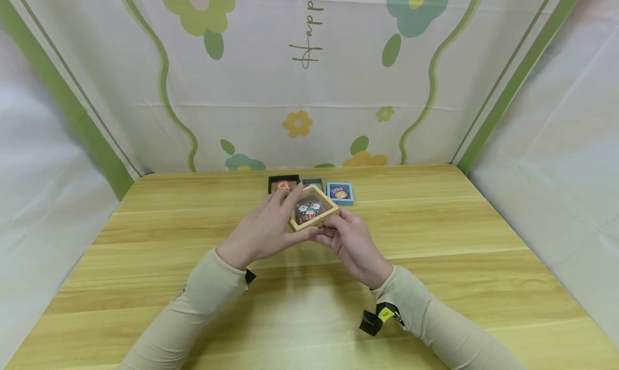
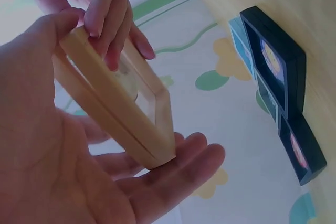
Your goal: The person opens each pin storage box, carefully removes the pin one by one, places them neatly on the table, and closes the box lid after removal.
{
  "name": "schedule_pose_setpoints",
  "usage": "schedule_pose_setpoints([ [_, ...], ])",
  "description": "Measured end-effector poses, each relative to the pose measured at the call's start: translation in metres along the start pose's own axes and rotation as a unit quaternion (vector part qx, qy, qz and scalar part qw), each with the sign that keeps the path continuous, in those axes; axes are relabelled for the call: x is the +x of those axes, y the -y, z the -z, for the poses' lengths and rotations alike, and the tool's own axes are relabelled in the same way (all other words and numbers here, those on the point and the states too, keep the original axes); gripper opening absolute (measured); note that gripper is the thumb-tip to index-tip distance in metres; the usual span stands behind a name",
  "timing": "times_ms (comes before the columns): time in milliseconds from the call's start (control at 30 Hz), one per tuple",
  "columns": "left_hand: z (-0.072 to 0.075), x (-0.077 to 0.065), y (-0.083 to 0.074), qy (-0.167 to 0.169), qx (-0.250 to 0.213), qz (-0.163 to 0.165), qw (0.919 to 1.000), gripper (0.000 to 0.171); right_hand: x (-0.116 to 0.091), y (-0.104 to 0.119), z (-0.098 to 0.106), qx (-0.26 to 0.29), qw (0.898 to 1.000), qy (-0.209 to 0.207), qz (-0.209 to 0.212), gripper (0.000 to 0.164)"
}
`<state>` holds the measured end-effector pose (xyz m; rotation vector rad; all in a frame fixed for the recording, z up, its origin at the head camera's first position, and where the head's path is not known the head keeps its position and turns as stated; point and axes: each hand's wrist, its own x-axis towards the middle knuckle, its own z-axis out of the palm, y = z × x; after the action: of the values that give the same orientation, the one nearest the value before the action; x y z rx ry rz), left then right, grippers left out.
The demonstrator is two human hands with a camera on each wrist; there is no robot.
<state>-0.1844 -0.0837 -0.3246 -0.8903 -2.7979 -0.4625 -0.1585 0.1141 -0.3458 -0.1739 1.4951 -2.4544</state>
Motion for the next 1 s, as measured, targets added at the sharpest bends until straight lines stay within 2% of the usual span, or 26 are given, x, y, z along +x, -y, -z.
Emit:
schedule_pose_setpoints([
  [200,-0.0005,0.0013,0.0015,-0.006,-0.008,0.025,0.9996,0.1,-0.0003,0.0007,-0.0007,0.014,1.0,-0.011,0.015,0.042],
  [333,-0.0008,0.0029,0.0021,-0.009,-0.024,0.03,0.9992,0.103,-0.0008,0.0014,-0.0002,0.021,0.999,-0.015,0.023,0.04],
  [700,-0.0044,0.0048,-0.0015,-0.052,-0.12,0.037,0.9907,0.091,-0.0007,0.0037,0.0016,0.037,0.999,-0.004,0.023,0.042],
  [1000,-0.0044,0.0049,-0.0052,-0.053,-0.142,0.066,0.9862,0.094,-0.0002,0.0042,0.002,0.049,0.999,-0.001,0.024,0.042],
])
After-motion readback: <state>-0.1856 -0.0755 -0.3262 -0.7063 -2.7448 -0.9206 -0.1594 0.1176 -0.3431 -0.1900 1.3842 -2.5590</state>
